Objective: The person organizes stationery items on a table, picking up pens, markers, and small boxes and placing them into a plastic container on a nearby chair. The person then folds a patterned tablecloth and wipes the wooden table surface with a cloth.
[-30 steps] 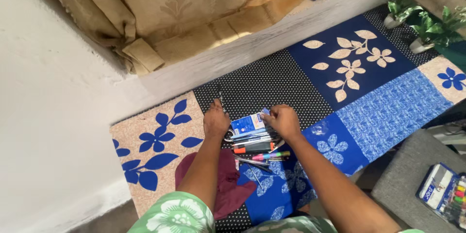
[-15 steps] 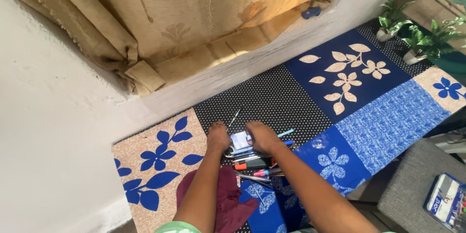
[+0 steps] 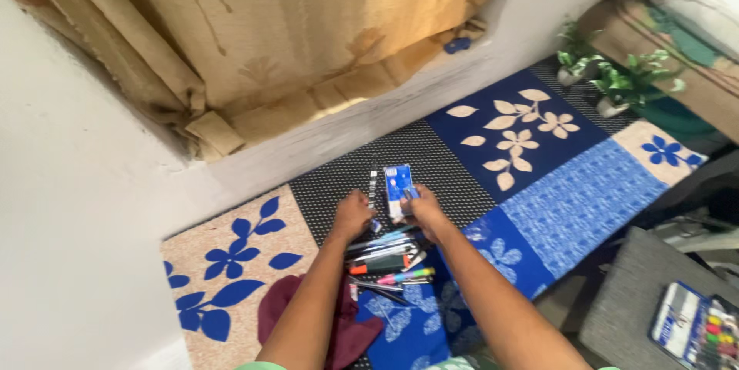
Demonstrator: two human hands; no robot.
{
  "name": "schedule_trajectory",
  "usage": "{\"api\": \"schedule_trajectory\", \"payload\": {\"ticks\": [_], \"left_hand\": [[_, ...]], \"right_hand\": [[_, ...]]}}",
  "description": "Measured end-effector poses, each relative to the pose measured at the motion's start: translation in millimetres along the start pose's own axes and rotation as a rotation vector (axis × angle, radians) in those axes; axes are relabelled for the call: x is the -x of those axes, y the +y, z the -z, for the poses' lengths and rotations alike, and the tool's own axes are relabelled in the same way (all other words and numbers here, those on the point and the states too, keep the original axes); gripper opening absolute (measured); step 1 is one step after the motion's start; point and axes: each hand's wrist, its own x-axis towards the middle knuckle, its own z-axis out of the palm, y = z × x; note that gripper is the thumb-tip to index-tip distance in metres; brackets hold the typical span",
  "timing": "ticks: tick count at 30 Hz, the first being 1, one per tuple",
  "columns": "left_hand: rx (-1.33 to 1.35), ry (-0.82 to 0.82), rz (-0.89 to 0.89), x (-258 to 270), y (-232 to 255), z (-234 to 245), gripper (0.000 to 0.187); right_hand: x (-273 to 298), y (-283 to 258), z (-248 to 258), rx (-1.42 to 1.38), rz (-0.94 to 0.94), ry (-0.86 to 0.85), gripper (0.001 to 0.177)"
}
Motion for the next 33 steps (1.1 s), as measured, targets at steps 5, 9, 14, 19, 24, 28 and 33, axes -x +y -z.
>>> {"api": "schedule_trajectory", "payload": {"ticks": [5,9,14,19,24,28,33], "left_hand": [[-0.103,-0.08,-0.084,22.1,101.3,-62.9,0.041],[-0.169,-0.174,-0.267,55.2,181.8,-116.3,0.035],[-0.201,-0.423,-0.455,121.7,267.9,-191.8,0.037],[-0.219,-0.801,-0.66,171.6,335.1,-268.4,0.044],[-0.244,-1.047,-0.639,203.8,376.3,-369.1,0.049],[-0.28,-1.022,-0.575,212.1,377.3,-465.4,0.045],[-0.367,-1.0,-0.546,207.9,381.4,-591.1,0.041]], "right_hand": [[48.4,-27.9,50.1,-0.203,0.047,0.022,0.038],[99.5,-33.9,125.0,-0.212,0.047,0.167,0.031],[163.3,11.8,241.7,-0.499,0.026,0.349,0.031],[210.5,91.1,367.6,-0.808,0.129,0.492,0.018],[262.4,140.0,486.4,-0.897,0.126,0.758,0.019],[294.5,172.1,563.4,-0.926,0.011,0.955,0.022],[324.7,224.0,674.3,-0.786,-0.099,1.088,0.025]]}}
